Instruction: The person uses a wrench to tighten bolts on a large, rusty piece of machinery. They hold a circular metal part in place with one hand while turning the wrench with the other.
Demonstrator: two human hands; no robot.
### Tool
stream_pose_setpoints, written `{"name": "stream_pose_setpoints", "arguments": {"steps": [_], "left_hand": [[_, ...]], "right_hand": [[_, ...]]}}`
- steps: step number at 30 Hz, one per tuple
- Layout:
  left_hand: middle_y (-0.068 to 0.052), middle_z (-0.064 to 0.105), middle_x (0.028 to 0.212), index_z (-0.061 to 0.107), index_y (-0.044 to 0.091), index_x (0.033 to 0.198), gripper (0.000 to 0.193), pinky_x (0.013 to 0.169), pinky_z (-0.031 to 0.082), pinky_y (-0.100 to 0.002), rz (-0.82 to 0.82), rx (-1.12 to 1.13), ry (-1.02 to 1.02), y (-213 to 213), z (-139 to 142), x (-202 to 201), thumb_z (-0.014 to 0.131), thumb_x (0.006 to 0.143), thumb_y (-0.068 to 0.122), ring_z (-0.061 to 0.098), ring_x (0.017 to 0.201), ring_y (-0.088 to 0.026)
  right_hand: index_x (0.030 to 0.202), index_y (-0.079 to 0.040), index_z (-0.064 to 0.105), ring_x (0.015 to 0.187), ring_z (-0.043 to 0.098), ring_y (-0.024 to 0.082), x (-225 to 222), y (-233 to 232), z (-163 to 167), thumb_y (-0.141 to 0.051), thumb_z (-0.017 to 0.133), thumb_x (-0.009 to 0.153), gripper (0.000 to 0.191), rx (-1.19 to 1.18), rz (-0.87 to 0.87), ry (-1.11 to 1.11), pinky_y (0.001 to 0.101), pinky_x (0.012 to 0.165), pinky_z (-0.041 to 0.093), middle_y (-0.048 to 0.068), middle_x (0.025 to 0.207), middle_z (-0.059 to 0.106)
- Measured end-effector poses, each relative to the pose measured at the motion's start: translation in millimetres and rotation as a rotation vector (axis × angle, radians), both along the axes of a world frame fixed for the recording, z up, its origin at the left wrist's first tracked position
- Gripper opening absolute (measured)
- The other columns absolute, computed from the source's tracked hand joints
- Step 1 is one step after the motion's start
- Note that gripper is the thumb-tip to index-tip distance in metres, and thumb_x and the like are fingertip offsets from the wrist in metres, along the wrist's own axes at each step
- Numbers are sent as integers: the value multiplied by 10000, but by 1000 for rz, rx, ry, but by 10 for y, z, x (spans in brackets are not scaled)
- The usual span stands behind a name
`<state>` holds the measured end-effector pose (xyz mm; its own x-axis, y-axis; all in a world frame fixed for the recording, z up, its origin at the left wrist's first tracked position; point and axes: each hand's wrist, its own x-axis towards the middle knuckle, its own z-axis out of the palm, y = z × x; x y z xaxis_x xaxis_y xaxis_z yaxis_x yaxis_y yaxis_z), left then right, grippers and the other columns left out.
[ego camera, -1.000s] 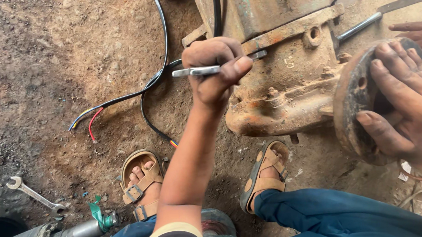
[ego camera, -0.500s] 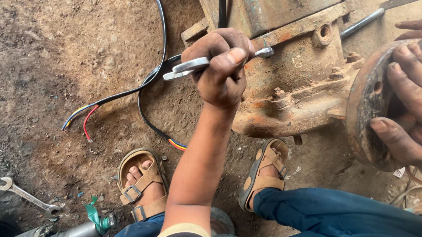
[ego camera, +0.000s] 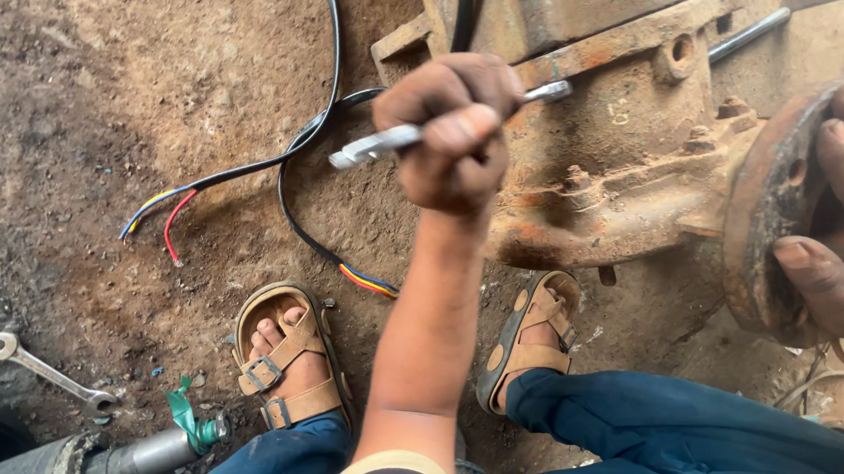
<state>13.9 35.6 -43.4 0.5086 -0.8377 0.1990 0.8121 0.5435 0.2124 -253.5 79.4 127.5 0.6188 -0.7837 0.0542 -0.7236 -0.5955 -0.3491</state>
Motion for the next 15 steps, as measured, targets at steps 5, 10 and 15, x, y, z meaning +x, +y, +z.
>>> {"name": "stream_pose_setpoints", "arguments": {"steps": [5,10,15], "left_hand": [[-40,457,571,462,66,655,336,478,286,-301,3,49,-476,-13,109,-109,723,848,151,422,483,-138],[12,552,610,592,79,708,287,450,371,-246,-73,165,-618,-158,192,-179,734,899,240,529,507,-77],[16,613,636,682,61,816,246,491,461,-235,-129,224,-489,-173,84,-251,733,922,277,603,559,-70]], "right_hand": [[1495,148,264,1332,512,409,-14,74,-80,-366,557,969,792,285,-195,-137,509,1145,455,365,1458,405],[1373,218,417,1399,453,523,57,15,35,-338,595,894,755,18,-48,132,586,1210,378,410,1461,420],[1266,266,460,1392,398,567,177,-58,108,-476,571,932,822,33,-52,83,573,1208,314,466,1421,407]]}}
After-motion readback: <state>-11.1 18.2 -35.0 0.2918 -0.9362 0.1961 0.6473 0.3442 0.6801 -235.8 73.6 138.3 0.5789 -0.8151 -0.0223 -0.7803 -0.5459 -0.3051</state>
